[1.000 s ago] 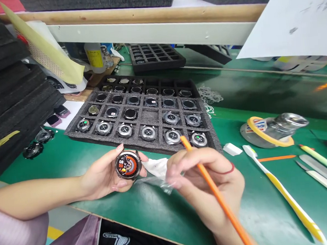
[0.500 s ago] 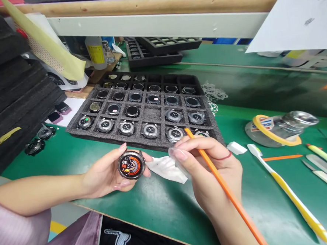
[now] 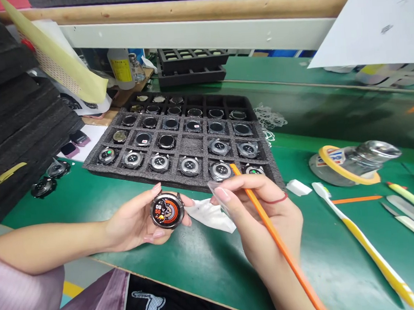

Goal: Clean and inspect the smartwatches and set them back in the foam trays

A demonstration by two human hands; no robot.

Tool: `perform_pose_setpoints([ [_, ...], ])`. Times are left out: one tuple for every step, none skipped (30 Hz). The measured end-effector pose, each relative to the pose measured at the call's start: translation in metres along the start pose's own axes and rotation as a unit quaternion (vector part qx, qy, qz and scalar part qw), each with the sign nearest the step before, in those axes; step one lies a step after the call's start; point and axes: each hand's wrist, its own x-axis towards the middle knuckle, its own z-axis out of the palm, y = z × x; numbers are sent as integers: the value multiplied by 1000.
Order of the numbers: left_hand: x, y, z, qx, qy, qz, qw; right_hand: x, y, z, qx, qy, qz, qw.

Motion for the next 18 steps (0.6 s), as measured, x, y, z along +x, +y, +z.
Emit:
perform_pose_setpoints([
  [0,0,0,-3,-2,-1,1000,-1,1,0,-6,4,-2,1000],
  [0,0,0,-8,-4,-2,1000,-1,3,-1,-11,9,-4,1000],
  [0,0,0,-12,-6,-3,1000,-2,4,-1,-17,12,-5,1000],
  [0,0,0,-16,-7,-3,1000,-2,5,-1,-22,13,-5,1000],
  [0,0,0,-18,-7,-4,1000,-2,6,-2,-28,13,-5,1000],
  [0,1,1,-17,-5,-4,1000,-2,6,-2,-34,12,-5,999],
  [0,1,1,-13,-3,-5,1000,-3,7,-2,-41,12,-5,999],
  [0,1,1,-7,-1,-5,1000,-3,7,-3,-47,15,-7,999],
  [0,1,1,-1,0,-5,1000,-4,7,-3,-50,17,-12,999],
  [0,1,1,3,0,-4,1000,-4,7,-3,-48,17,-18,999],
  [0,1,1,6,-1,-2,1000,-5,7,-2,-43,13,-24,999],
  [0,0,1,8,-2,-1,1000,-6,7,-1,-36,6,-34,999],
  [0,0,1,8,-2,-1,1000,-6,6,0,-33,-6,-45,998],
  [0,-1,1,9,-2,-1,1000,-7,5,1,-35,-18,-57,998],
  [1,-2,1,10,-1,-1,1000,-8,3,2,-41,-33,-70,996],
  [1,-2,1,11,1,-1,1000,-9,1,4,-51,-52,-84,994],
  [1,-3,2,9,4,-3,1000,-9,-2,6,-60,-73,-99,991],
  [1,-3,2,6,5,-3,1000,-10,-4,7,-67,-96,-111,987],
])
